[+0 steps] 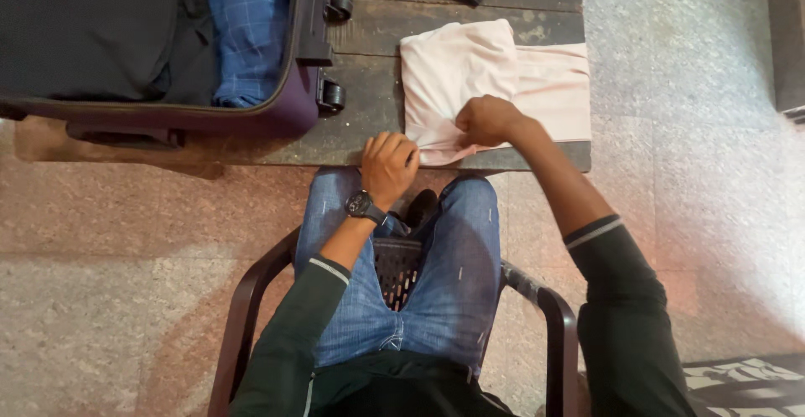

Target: The person picks up a dark pair of pants and a white t-shirt, folding each one by hand on a wooden surface before placing them into a suitcase.

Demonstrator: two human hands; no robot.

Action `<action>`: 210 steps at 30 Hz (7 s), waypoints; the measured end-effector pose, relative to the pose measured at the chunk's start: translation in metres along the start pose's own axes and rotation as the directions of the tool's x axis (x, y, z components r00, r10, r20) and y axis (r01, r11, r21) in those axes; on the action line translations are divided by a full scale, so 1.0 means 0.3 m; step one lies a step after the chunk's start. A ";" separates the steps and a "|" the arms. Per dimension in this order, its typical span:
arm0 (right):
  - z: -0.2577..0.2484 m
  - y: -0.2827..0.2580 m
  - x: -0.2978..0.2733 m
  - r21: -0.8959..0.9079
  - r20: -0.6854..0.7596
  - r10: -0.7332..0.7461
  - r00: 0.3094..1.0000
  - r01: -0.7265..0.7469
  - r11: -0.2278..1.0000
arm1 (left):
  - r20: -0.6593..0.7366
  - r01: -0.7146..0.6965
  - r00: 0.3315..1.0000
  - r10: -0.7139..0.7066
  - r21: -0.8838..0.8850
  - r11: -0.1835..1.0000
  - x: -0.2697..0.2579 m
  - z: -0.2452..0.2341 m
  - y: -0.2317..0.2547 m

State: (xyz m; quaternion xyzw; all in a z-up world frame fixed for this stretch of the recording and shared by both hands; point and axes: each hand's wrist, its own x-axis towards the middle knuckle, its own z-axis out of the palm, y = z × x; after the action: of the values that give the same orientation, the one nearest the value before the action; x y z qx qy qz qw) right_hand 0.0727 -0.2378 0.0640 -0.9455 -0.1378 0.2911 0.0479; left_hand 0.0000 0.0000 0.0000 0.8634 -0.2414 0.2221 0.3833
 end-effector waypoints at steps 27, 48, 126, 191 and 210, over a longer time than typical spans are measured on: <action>0.259 0.087 0.207 0.122 -0.681 0.059 0.730 0.034 0.992 | -0.015 0.597 0.797 -0.604 -0.136 0.791 0.212 0.418 -0.250; -0.086 0.244 -0.048 0.299 -0.818 0.341 0.463 -0.165 0.940 | 0.209 -0.036 0.978 -0.013 0.227 0.973 0.202 0.112 -0.150; -0.091 0.296 -0.073 0.990 -0.056 0.669 0.741 -0.047 0.135 | -0.139 0.026 0.990 -0.039 -0.089 0.996 0.144 0.042 -0.076; 0.288 -0.183 0.057 0.221 -0.956 0.189 0.225 0.124 0.967 | 0.348 0.212 0.883 -0.315 0.303 0.929 0.623 0.241 -0.443; 0.400 -0.288 0.164 0.175 -0.814 0.141 0.563 0.006 0.985 | 0.465 -0.070 0.883 -0.066 0.269 0.961 0.477 0.230 -0.336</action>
State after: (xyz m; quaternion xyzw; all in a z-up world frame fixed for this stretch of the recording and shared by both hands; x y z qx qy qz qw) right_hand 0.0240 -0.1396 -0.0468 -0.9696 -0.0398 -0.1716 0.1696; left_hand 0.1852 -0.0290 -0.0164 0.9362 -0.2942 0.0386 0.1881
